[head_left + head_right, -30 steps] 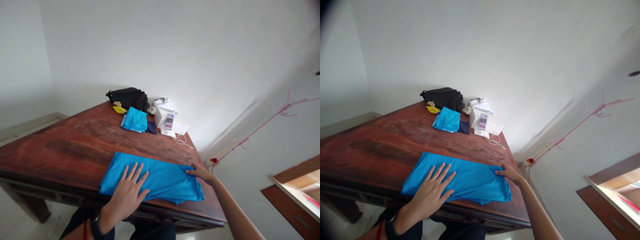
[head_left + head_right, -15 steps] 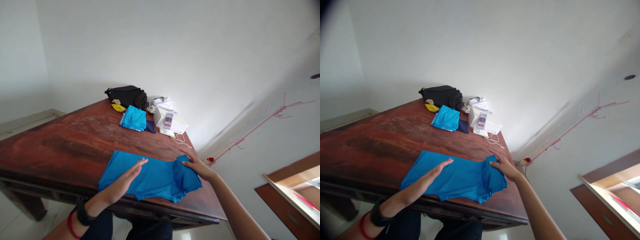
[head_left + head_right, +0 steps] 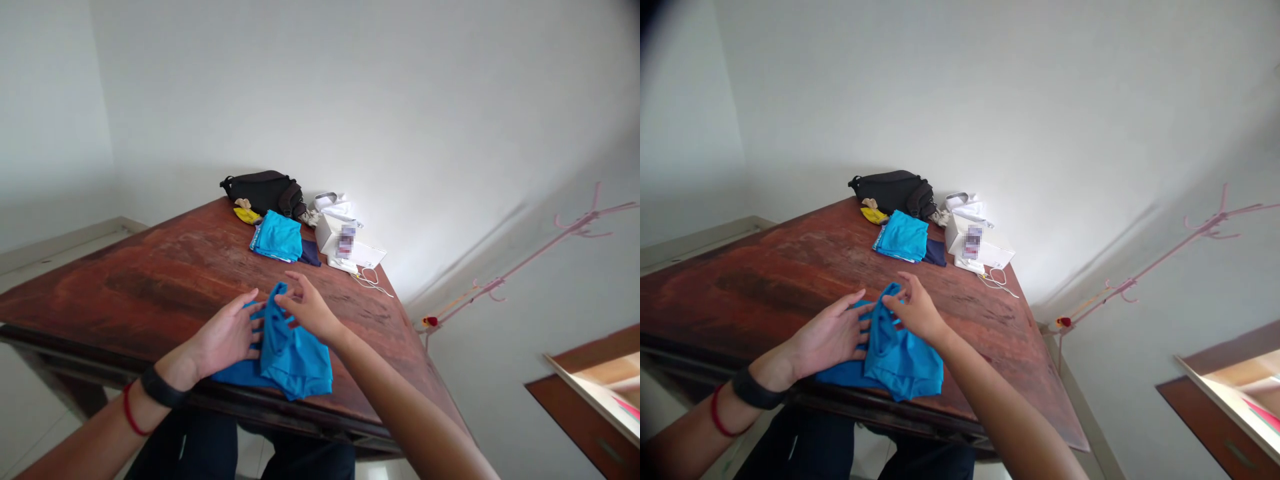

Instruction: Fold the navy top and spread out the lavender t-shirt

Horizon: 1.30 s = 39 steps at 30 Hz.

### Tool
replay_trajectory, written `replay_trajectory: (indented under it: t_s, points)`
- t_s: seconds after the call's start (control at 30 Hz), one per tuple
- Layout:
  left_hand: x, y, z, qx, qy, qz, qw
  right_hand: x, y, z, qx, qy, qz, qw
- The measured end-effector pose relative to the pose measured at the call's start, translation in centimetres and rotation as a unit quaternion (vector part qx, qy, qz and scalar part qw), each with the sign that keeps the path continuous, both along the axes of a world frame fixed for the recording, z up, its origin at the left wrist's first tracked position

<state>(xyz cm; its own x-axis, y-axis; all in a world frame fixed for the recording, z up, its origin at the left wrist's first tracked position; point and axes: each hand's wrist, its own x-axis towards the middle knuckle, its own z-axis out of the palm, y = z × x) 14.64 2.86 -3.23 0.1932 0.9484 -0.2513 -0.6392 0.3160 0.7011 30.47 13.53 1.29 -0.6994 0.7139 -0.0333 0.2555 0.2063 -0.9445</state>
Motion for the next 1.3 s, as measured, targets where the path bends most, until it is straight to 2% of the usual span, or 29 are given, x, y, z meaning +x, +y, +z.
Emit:
replay_trajectory:
  t_s: [0.03,0.1,0.17,0.23,0.3,0.37,0.43,0.53,0.6,0.73,0.87,0.97,1.07,1.13,1.2,1.3]
  points:
    - [-0.8,-0.3,-0.1,0.005,-0.001,0.013,1.0,-0.5,-0.4,-0.3,-0.041,0.024,0.021,0.999]
    - [-2.3,-1.0,-0.4,0.013,0.017,0.042,0.999,-0.7,-0.8,-0.8,-0.052,0.046,0.049,0.996]
    - [-3.4,-1.9,-1.0,0.004,0.072,0.06,0.996,0.3,-0.6,-1.5,0.016,0.038,0.045,0.998]
    - [-4.1,-2.5,-1.8,-0.005,0.17,0.072,0.983,1.9,-0.1,-2.4,0.107,0.013,0.009,0.994]
    - [-4.3,-2.5,-2.5,0.019,0.286,0.083,0.954,3.6,0.5,-3.4,0.154,-0.021,-0.036,0.987]
    - [-4.2,-1.9,-3.2,0.085,0.389,0.077,0.914,5.2,0.6,-4.5,0.199,-0.042,-0.055,0.977]
    - [-4.0,-0.8,-3.7,0.151,0.472,0.06,0.866,6.3,0.3,-5.5,0.262,-0.053,-0.039,0.963]
    - [-3.6,0.5,-3.8,0.185,0.561,0.059,0.805,7.5,-0.7,-6.7,0.325,-0.079,0.012,0.942]
    - [-3.5,0.9,-3.4,0.186,0.586,0.07,0.786,8.0,-1.4,-7.1,0.336,-0.108,0.042,0.935]
    - [-4.2,0.8,-2.2,0.18,0.587,0.071,0.786,8.7,-2.0,-6.9,0.333,-0.14,0.074,0.93]
    - [-5.6,0.3,-2.6,0.162,0.609,0.024,0.776,9.0,-1.9,-6.2,0.333,-0.135,0.091,0.929]
    - [-6.3,-0.3,-3.8,0.164,0.655,0.015,0.737,9.1,-1.8,-6.0,0.321,-0.144,0.11,0.93]
    - [-6.0,-1.1,-4.2,0.153,0.719,0.03,0.677,9.3,-1.9,-6.3,0.311,-0.181,0.147,0.922]
    - [-5.2,-1.4,-3.5,0.151,0.757,0.059,0.633,9.4,-2.0,-6.6,0.315,-0.209,0.172,0.91]
    - [-4.1,-1.3,-2.3,0.18,0.775,0.093,0.599,9.5,-2.1,-6.9,0.326,-0.226,0.191,0.898]
    - [-2.0,-0.3,-0.9,0.268,0.768,0.071,0.577,9.6,-2.1,-7.1,0.334,-0.24,0.207,0.888]
